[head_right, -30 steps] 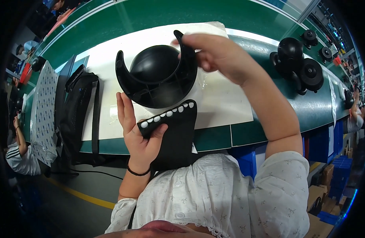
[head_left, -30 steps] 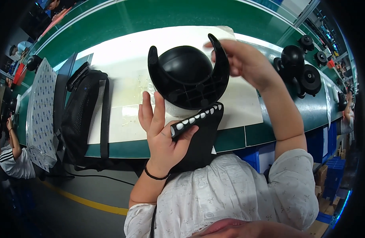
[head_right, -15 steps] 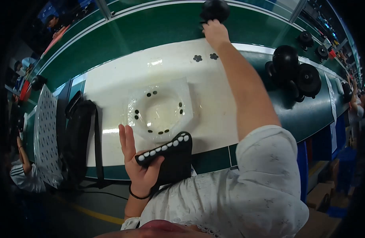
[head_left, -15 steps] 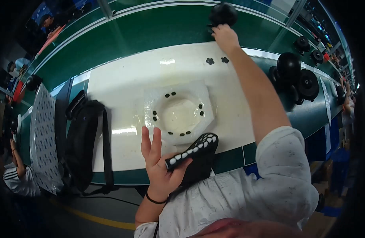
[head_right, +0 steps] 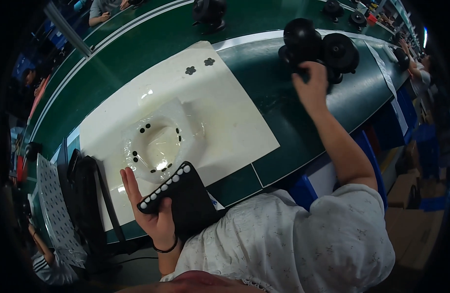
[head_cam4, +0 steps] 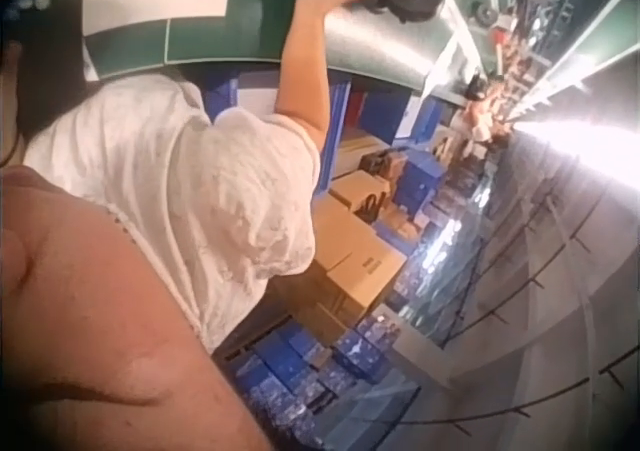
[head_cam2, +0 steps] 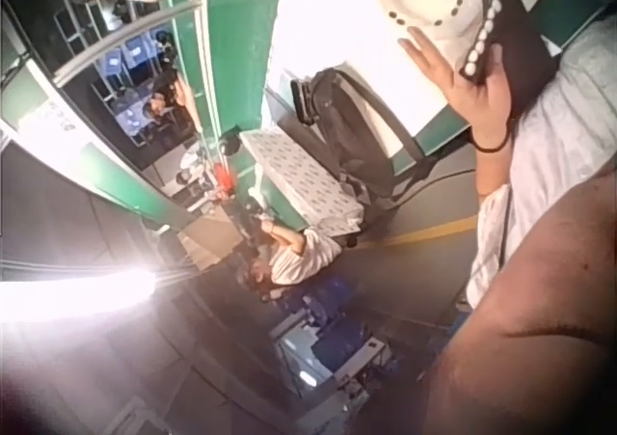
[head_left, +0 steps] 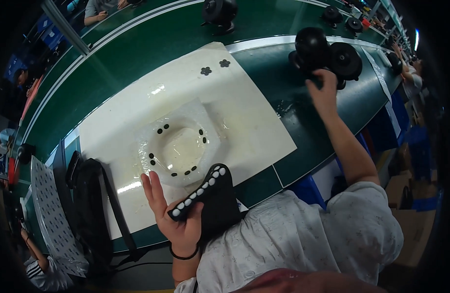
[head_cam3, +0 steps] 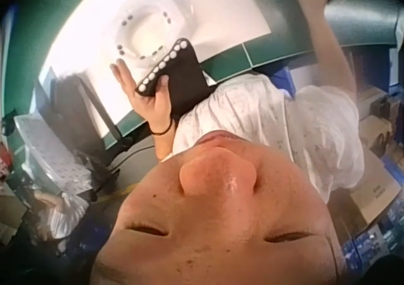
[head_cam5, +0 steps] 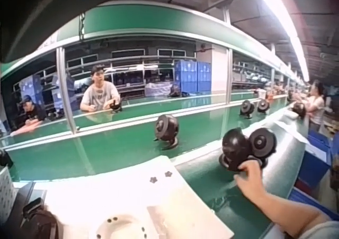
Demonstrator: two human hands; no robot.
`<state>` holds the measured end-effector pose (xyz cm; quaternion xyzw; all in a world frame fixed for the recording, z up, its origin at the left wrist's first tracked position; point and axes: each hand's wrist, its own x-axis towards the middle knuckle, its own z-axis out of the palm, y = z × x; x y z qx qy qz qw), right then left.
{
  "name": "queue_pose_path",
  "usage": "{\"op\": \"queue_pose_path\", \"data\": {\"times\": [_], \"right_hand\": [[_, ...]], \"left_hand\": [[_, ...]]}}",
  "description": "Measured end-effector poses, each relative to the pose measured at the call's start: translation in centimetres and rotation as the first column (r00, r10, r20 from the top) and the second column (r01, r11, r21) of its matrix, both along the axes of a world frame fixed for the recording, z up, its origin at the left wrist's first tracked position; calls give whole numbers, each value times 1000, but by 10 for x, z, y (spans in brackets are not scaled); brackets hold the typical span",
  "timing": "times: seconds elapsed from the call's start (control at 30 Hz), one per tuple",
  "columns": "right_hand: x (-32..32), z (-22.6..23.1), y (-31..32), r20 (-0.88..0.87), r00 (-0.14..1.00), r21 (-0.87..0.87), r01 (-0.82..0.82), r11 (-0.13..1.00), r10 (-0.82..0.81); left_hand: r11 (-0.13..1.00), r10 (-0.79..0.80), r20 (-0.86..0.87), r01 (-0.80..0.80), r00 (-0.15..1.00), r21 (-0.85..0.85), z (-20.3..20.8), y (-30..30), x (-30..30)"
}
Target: Assembling components of a lighting fixture or light bulb housing by manually inserting parts and placing them in a foam cradle.
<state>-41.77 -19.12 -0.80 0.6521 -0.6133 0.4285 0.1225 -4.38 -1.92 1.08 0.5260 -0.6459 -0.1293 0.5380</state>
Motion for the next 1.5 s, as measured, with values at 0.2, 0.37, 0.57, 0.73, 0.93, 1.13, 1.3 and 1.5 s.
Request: {"op": "queue_pose_path", "data": {"times": [0.2, 0.37, 0.57, 0.73, 0.93, 1.13, 1.3, 1.5], "right_hand": [[-43, -5, -29, 259, 932, 330, 162, 930, -254], [-3, 23, -25, 451, 881, 159, 75, 984, -140], [68, 146, 27, 75, 920, 271, -390, 880, 385], [188, 198, 34, -213, 498, 605, -609, 513, 841], [292, 179, 64, -432, 343, 673, -494, 551, 834], [306, 140, 48, -228, 521, 529, -643, 554, 823], [236, 127, 45, -92, 320, -74, -947, 314, 943], [176, 78, 85, 224, 142, 58, -989, 132, 964]], "left_hand": [[999, -9, -14, 9, 1000, -45, -1, -2, -3], [998, 1, -45, -4, 999, -62, -2, 3, -3], [943, -278, 98, 291, 956, -164, 5, 10, -5], [938, -298, 133, 316, 945, -142, 5, 17, 0], [937, -349, -182, 346, 919, -46, 5, 26, -8], [966, -240, -439, 259, 866, -17, 0, 27, -5], [973, -143, -652, 225, 745, 43, -2, 29, -2], [954, -147, -733, 291, 664, 72, -1, 20, -14]]}}
